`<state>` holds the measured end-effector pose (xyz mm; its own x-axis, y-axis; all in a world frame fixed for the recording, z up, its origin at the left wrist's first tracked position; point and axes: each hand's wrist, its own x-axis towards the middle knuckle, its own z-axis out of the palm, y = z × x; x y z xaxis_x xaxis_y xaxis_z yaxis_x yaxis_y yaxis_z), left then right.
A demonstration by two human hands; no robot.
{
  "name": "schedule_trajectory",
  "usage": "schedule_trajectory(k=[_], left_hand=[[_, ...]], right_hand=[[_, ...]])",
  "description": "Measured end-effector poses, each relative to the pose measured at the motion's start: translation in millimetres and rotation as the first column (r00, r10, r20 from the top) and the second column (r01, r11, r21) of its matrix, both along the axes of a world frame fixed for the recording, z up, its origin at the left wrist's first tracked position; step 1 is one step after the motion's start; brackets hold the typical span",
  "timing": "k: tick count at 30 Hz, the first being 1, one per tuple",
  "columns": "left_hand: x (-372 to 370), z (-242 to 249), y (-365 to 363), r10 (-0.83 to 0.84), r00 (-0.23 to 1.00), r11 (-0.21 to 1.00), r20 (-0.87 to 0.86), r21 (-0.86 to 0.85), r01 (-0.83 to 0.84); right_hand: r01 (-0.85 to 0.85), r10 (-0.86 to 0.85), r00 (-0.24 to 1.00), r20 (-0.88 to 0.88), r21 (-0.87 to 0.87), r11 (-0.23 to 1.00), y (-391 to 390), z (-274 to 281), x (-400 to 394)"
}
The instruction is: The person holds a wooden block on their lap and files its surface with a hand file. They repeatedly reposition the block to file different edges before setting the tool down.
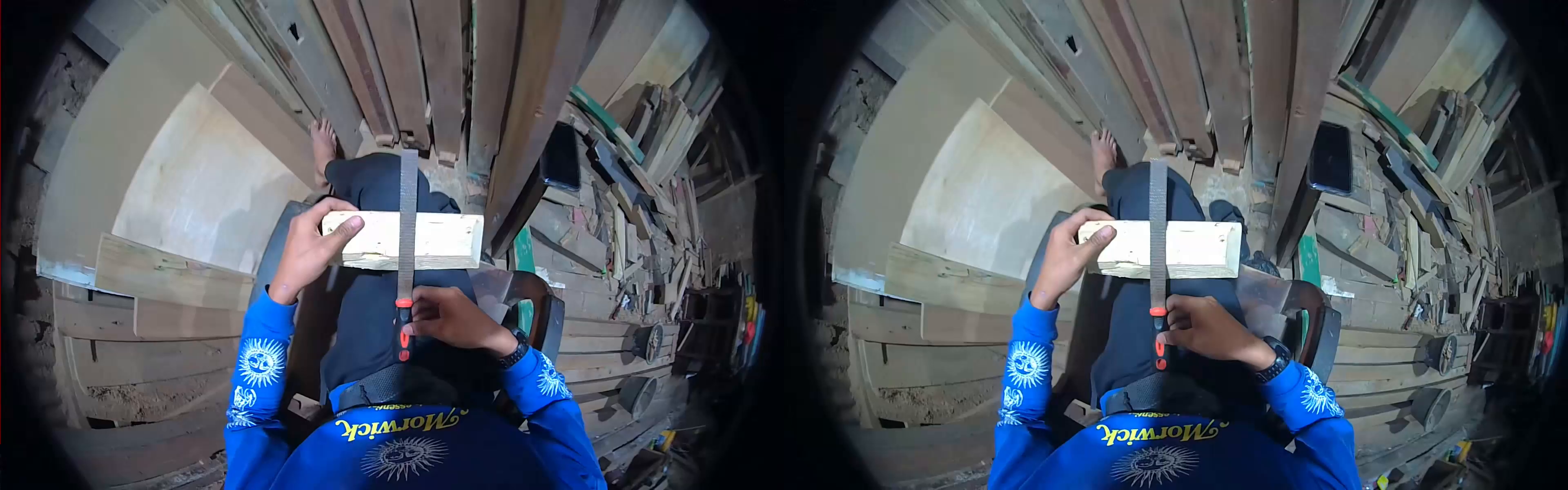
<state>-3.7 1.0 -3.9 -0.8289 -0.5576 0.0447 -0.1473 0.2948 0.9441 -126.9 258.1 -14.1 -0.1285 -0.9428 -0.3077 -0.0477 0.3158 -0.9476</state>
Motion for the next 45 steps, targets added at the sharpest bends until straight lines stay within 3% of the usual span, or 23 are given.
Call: schedule_trajectory(k=[3,4,7,9,12,15,17,18,21,23,25,27,30,33,34,38,41,43,45], left_hand=[[0,1,1,-0.008,1.0,0.996,0.029,0.09,0.005],[0,8,5,0.006,0.998,0.99,0.069,0.142,-0.016],[1,4,4,0.003,0.999,1.0,0.034,0.0,-0.003],[1,8,5,0.005,0.998,0.998,0.062,0.07,-0.009],[0,9,7,0.003,0.999,0.994,0.053,0.113,-0.009],[3,10,7,0.003,0.997,0.982,0.073,0.188,-0.017],[3,12,7,0.006,0.997,0.995,0.08,0.095,-0.014],[2,14,6,-0.002,0.995,0.995,0.096,0.101,-0.008],[2,11,8,0.03,0.997,0.986,0.074,0.161,-0.041],[3,14,7,0.008,0.994,0.989,0.108,0.147,-0.024],[4,14,6,0.006,0.994,0.989,0.113,0.145,-0.022],[4,8,6,0.017,0.998,0.993,0.066,0.115,-0.024],[3,9,6,0.014,0.999,0.992,0.046,0.122,-0.019],[3,13,6,0.015,0.997,0.995,0.082,0.099,-0.023],[3,10,7,0.025,0.998,0.994,0.053,0.107,-0.031],[3,8,5,0.006,1.0,0.999,0.027,0.054,-0.007],[5,4,4,0.025,0.999,1.0,0.044,-0.01,-0.024],[5,10,6,0.028,0.999,0.999,0.047,-0.016,-0.028],[5,9,5,0.023,0.999,0.999,0.048,-0.031,-0.022]], right_hand=[[0.13,-0.14,0.983,0.12,0.085,0.988,-4,11,-2],[0.14,-0.143,0.985,0.101,0.038,0.989,-7,13,-6],[0.04,-0.034,0.998,-0.057,0.103,0.994,-3,28,-5],[-0.002,-0.005,0.994,0.114,0.066,0.998,1,18,1],[-0.001,-0.002,0.999,0.044,0.072,0.997,-2,20,-1],[0.138,-0.148,0.982,0.114,0.087,0.987,-5,30,-9],[-0.013,0.015,1.0,-0.017,0.112,0.994,-2,27,-10],[-0.053,0.045,0.996,0.079,0.11,0.993,-1,25,-9],[-0.099,0.091,0.993,0.074,0.107,0.989,-3,21,-8],[-0.075,0.073,0.997,0.027,0.074,0.994,-8,24,-13],[0.057,-0.06,0.991,0.121,0.029,0.998,-8,20,-15],[-0.028,0.026,0.999,0.041,0.039,0.999,-6,25,-12],[-0.056,0.04,0.991,0.127,0.12,0.991,-3,24,-1],[0.072,-0.071,0.997,0.033,-0.049,0.996,-5,11,-5],[0.162,-0.161,0.984,0.073,-0.003,0.987,-9,14,-3],[-0.01,0.02,0.982,-0.189,0.054,0.998,2,-8,5],[-0.017,0.013,0.997,-0.082,-0.044,0.999,6,-11,4],[0.059,-0.059,0.991,0.12,0.0,0.998,2,-8,-1],[0.092,-0.089,0.99,0.107,-0.016,0.996,-2,-6,-5]])
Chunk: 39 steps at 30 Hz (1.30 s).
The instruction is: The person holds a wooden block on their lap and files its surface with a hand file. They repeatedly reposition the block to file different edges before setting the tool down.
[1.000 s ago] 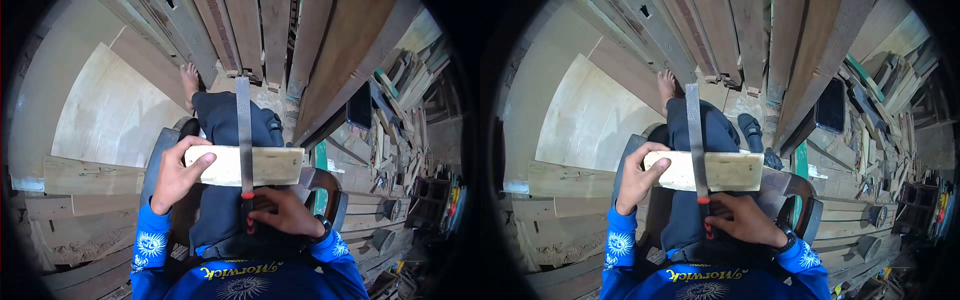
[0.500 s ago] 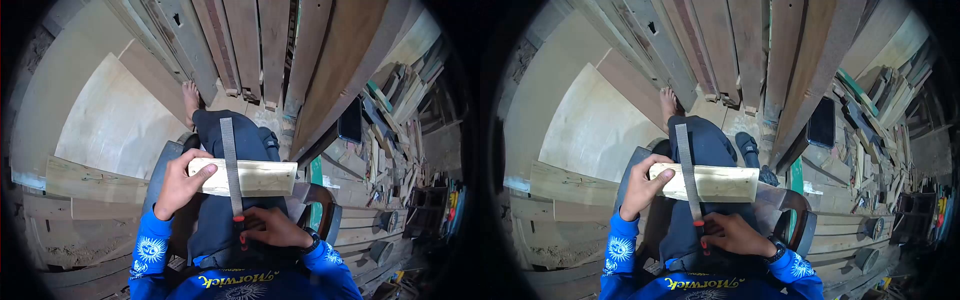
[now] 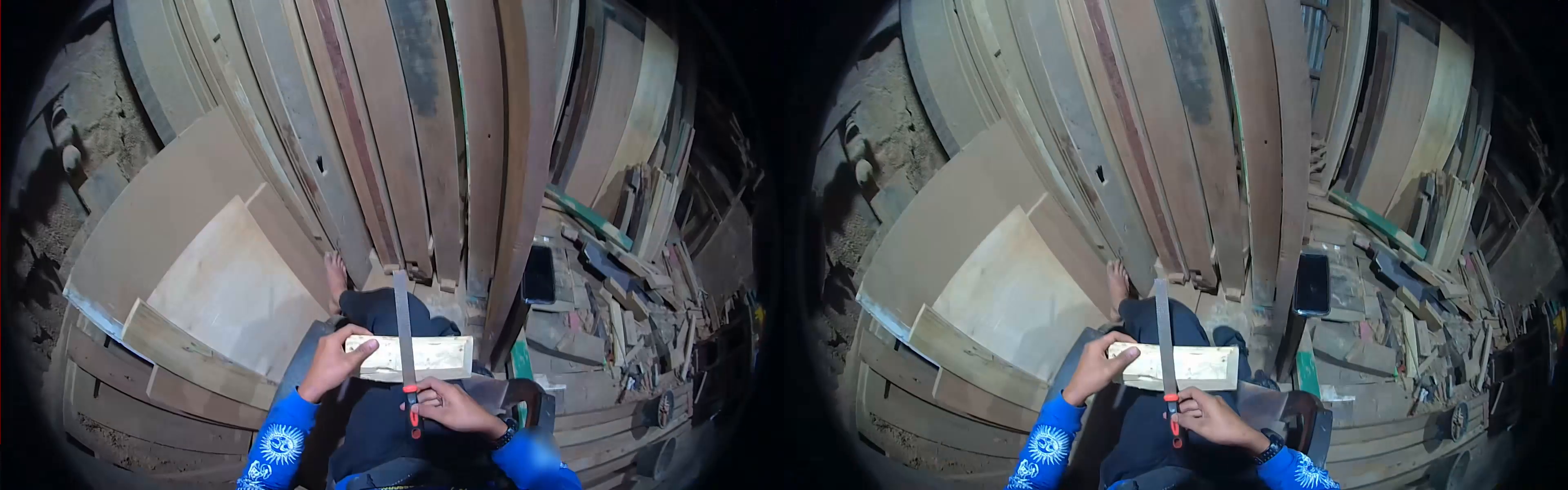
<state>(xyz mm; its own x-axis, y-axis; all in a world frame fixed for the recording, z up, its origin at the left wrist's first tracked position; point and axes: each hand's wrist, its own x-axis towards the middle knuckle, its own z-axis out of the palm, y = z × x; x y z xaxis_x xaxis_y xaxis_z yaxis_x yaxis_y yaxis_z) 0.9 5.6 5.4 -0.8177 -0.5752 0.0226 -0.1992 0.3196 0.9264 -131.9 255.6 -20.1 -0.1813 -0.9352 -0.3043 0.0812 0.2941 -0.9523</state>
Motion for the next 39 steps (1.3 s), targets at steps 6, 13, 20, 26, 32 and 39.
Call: schedule_trajectory(k=[6,13,20,26,32,39], left_hand=[[0,-9,-4,-0.012,1.0,1.0,0.023,-0.021,0.012],[0,-8,-4,-0.03,0.999,0.999,0.012,-0.027,0.031],[-1,-13,-7,-0.032,0.999,0.999,0.001,-0.029,0.032],[-2,-12,-7,-0.025,0.999,0.999,0.028,-0.021,0.026],[-3,-21,-7,-0.031,0.996,0.993,-0.087,-0.115,0.021],[-3,-12,-2,-0.024,0.999,1.0,-0.045,-0.004,0.023]], right_hand=[[-0.115,0.115,0.993,-0.009,-0.01,0.993,4,-26,11],[-0.065,0.064,0.997,0.032,0.02,0.998,-6,-11,5],[0.103,-0.118,0.981,-0.153,-0.107,0.989,-6,-25,17],[0.143,-0.151,0.988,-0.043,-0.145,0.979,-9,-24,14],[-0.057,0.062,0.993,0.1,-0.05,0.997,6,-8,7],[0.033,-0.032,0.999,-0.027,0.059,0.998,-5,7,1]])
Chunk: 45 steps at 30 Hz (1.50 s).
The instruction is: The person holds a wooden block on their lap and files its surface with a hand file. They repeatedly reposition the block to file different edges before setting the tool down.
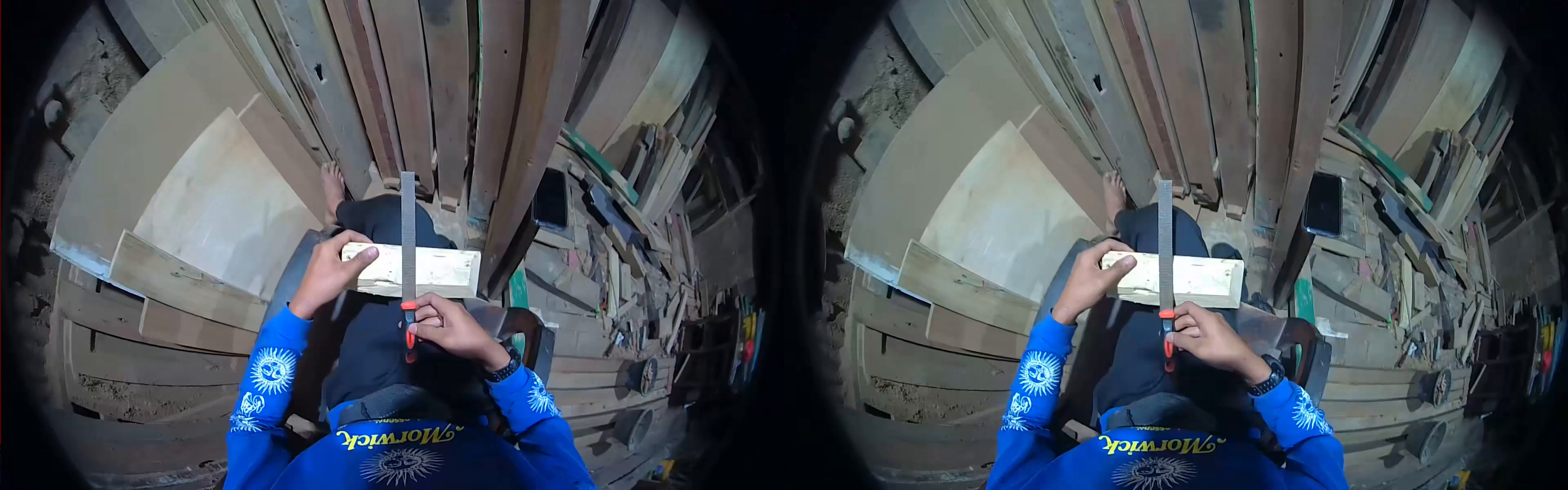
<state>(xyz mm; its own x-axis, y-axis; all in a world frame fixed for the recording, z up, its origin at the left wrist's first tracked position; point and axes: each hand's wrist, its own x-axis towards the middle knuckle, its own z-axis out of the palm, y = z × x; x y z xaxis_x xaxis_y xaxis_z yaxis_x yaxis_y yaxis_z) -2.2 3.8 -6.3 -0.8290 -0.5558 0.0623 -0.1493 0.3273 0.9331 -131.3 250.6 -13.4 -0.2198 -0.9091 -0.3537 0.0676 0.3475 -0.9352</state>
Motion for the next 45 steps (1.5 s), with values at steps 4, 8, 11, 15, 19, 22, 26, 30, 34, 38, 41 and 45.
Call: schedule_trajectory(k=[4,8,11,15,19,22,26,30,34,38,41,45], left_hand=[[0,-1,0,0.019,0.999,0.999,0.035,0.037,-0.021],[0,9,4,0.007,0.999,0.995,0.053,0.095,-0.012],[-1,4,3,0.013,0.999,0.998,0.045,0.061,-0.015],[-1,2,2,0.013,0.999,0.995,0.048,0.1,-0.018],[0,4,3,0.012,0.999,0.992,0.048,0.126,-0.018],[-1,5,2,0.014,0.999,0.997,0.036,0.072,-0.016],[0,7,3,0.009,0.999,0.996,0.049,0.087,-0.013],[-2,4,4,0.012,0.999,0.996,0.032,0.086,-0.014],[-1,5,3,0.03,0.999,0.998,0.03,0.052,-0.032],[1,3,4,0.03,0.999,0.996,0.033,0.084,-0.033],[0,3,2,0.04,0.999,0.998,0.021,0.055,-0.041],[1,3,1,0.028,0.999,0.998,0.027,0.063,-0.03]], right_hand=[[-0.197,0.197,0.978,-0.063,-0.004,0.98,9,2,2],[-0.001,-0.017,0.992,-0.125,-0.143,0.99,5,3,7],[-0.018,0.011,0.995,-0.104,-0.065,0.998,5,7,4],[-0.123,0.131,0.987,-0.091,0.081,0.989,9,13,7],[-0.011,0.011,1.0,-0.013,-0.02,1.0,9,16,-6],[-0.073,0.074,0.995,-0.069,0.004,0.997,10,9,-1],[-0.098,0.099,0.991,-0.091,0.016,0.995,9,3,11],[0.013,-0.025,0.993,-0.117,-0.109,0.994,4,5,8],[-0.059,0.056,0.996,-0.076,-0.038,0.998,9,3,12],[0.005,-0.006,1.0,-0.013,-0.056,0.998,7,16,7],[0.056,-0.049,0.997,0.067,-0.103,0.993,7,4,5],[-0.054,0.054,0.996,-0.069,-0.009,0.998,9,-5,20]])
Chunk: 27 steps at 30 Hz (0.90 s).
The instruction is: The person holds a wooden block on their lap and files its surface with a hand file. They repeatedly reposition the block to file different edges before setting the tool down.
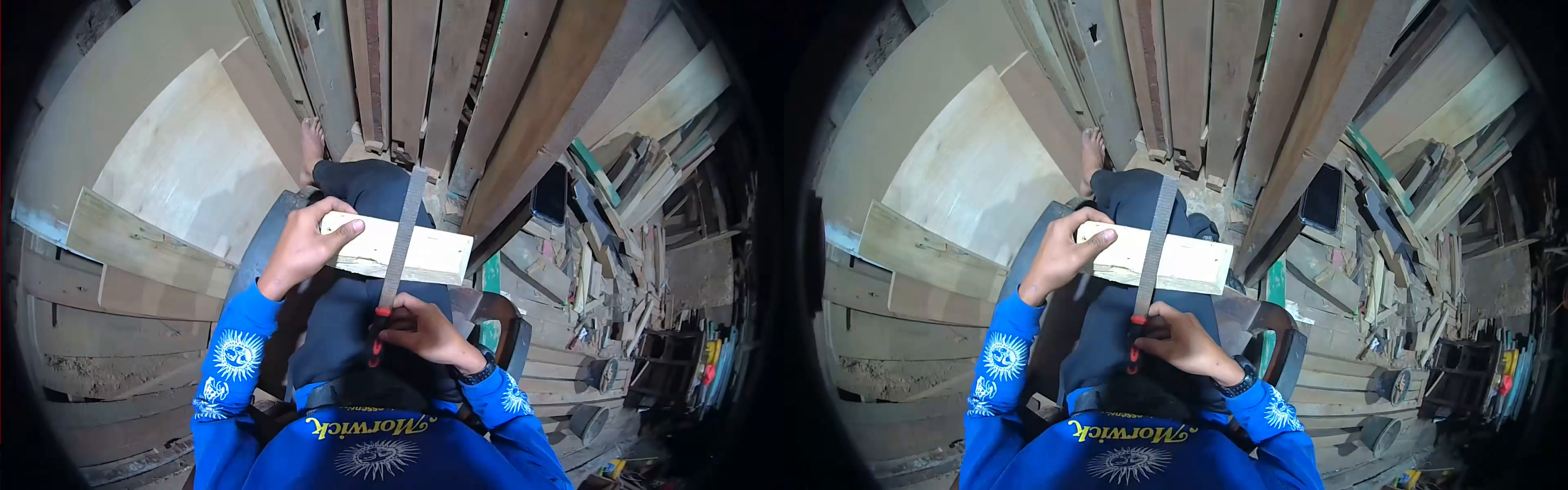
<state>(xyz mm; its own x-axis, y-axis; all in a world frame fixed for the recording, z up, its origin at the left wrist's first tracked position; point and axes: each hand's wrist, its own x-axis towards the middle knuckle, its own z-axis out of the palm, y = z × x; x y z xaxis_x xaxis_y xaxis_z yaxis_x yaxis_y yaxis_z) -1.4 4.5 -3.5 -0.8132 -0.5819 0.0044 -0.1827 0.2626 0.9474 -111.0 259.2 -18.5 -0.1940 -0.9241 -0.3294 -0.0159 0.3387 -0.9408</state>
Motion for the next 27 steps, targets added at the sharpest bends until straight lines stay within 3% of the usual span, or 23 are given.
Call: schedule_trajectory(k=[4,6,12,14,16,19,27], left_hand=[[2,1,0,0.011,1.0,1.0,-0.01,-0.005,-0.011],[2,7,0,-0.008,0.999,1.0,0.035,0.03,0.007],[2,2,1,0.006,1.0,1.0,0.013,0.008,-0.006],[2,3,0,0.012,1.0,1.0,0.007,-0.026,-0.011],[1,6,-1,0.0,0.999,1.0,0.043,0.003,0.0],[0,7,-1,0.007,0.999,1.0,0.047,0.008,-0.007],[2,9,1,0.006,0.999,1.0,0.036,0.011,-0.006]], right_hand=[[0.045,-0.044,0.997,0.062,-0.023,0.999,-3,14,-7],[0.106,-0.092,0.974,0.208,-0.057,0.993,-4,7,-15],[-0.043,0.041,0.998,0.037,0.049,0.998,0,11,-13],[0.105,-0.088,0.967,0.239,-0.059,0.993,-3,9,-17],[0.128,-0.112,0.969,0.218,-0.059,0.99,-7,18,-17],[-0.002,0.0,0.999,0.046,0.028,1.0,0,11,-13],[0.126,-0.108,0.959,0.263,-0.05,0.991,-4,18,-16]])
